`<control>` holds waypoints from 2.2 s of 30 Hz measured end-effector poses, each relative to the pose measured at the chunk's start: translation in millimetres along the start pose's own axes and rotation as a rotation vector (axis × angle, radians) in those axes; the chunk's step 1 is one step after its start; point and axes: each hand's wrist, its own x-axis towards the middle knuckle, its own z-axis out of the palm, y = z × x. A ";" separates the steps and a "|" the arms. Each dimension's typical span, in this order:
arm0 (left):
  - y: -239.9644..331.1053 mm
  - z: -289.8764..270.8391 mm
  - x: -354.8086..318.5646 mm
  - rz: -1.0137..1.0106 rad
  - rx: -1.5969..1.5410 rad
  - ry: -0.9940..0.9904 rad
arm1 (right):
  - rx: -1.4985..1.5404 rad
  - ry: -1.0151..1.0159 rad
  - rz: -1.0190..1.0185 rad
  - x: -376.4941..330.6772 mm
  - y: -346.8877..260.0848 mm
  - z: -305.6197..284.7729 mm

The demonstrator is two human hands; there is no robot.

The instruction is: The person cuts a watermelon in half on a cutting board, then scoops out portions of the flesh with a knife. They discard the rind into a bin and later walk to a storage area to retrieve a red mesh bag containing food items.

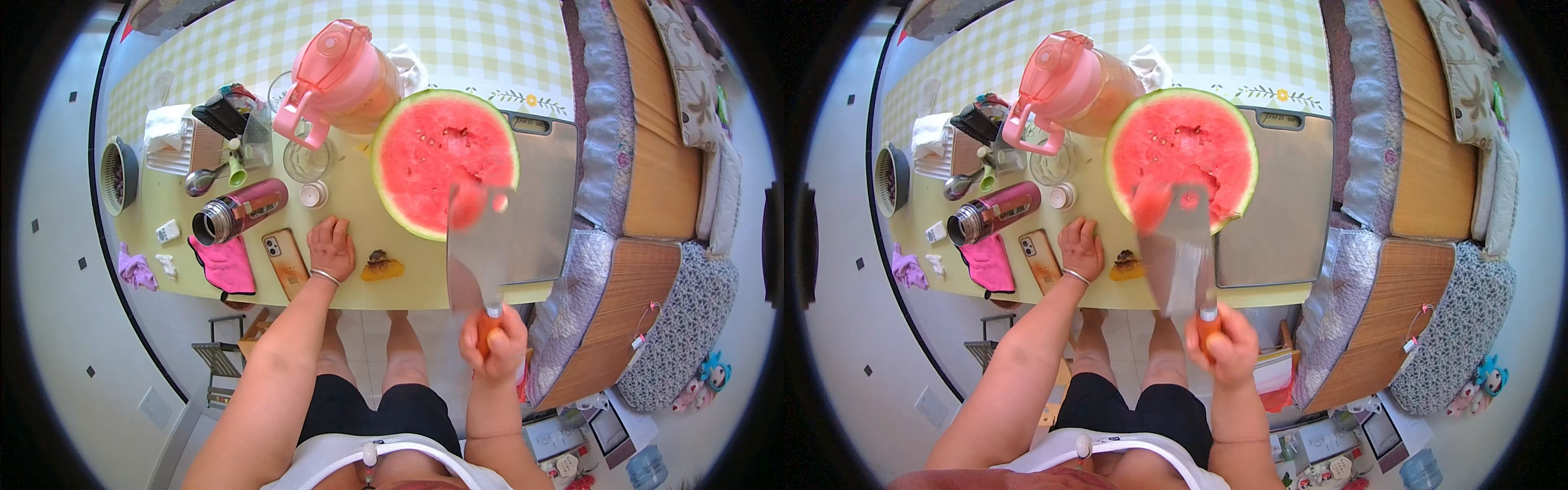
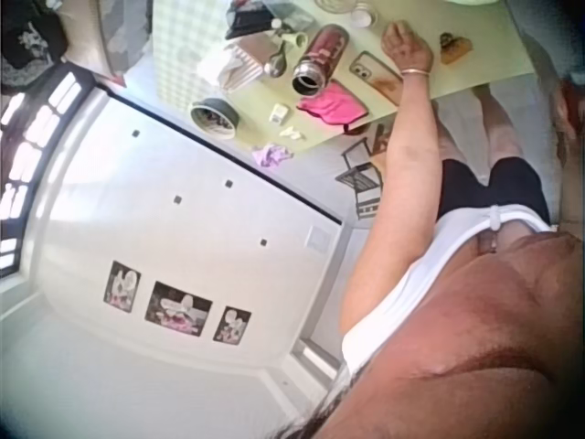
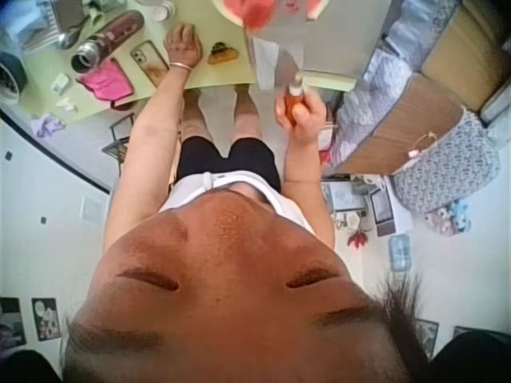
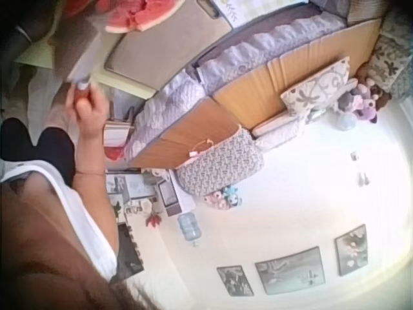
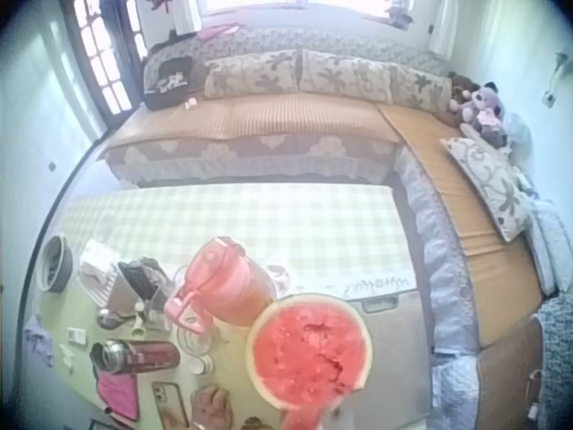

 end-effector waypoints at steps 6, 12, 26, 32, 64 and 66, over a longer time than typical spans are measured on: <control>2.1 1.5 0.3 -0.001 -0.019 -0.017 | -0.363 -0.053 -0.062 -55.9 -44.1 16.5; 1.8 0.9 1.0 0.005 -0.017 -0.013 | -0.328 -0.073 -0.049 -53.8 -68.0 44.3; 1.5 3.6 -0.8 -0.005 -0.013 -0.012 | -0.487 0.017 -0.122 -47.8 -78.6 40.5; 0.2 1.0 1.3 0.008 0.001 -0.002 | -0.469 -0.023 -0.130 -51.1 -86.5 33.3; 0.3 1.2 -0.9 0.007 0.003 -0.017 | -0.270 -0.145 -0.014 -22.9 -88.6 0.0; 1.0 3.0 -0.5 0.005 0.000 -0.022 | -0.156 0.003 0.091 -25.5 -79.6 -7.9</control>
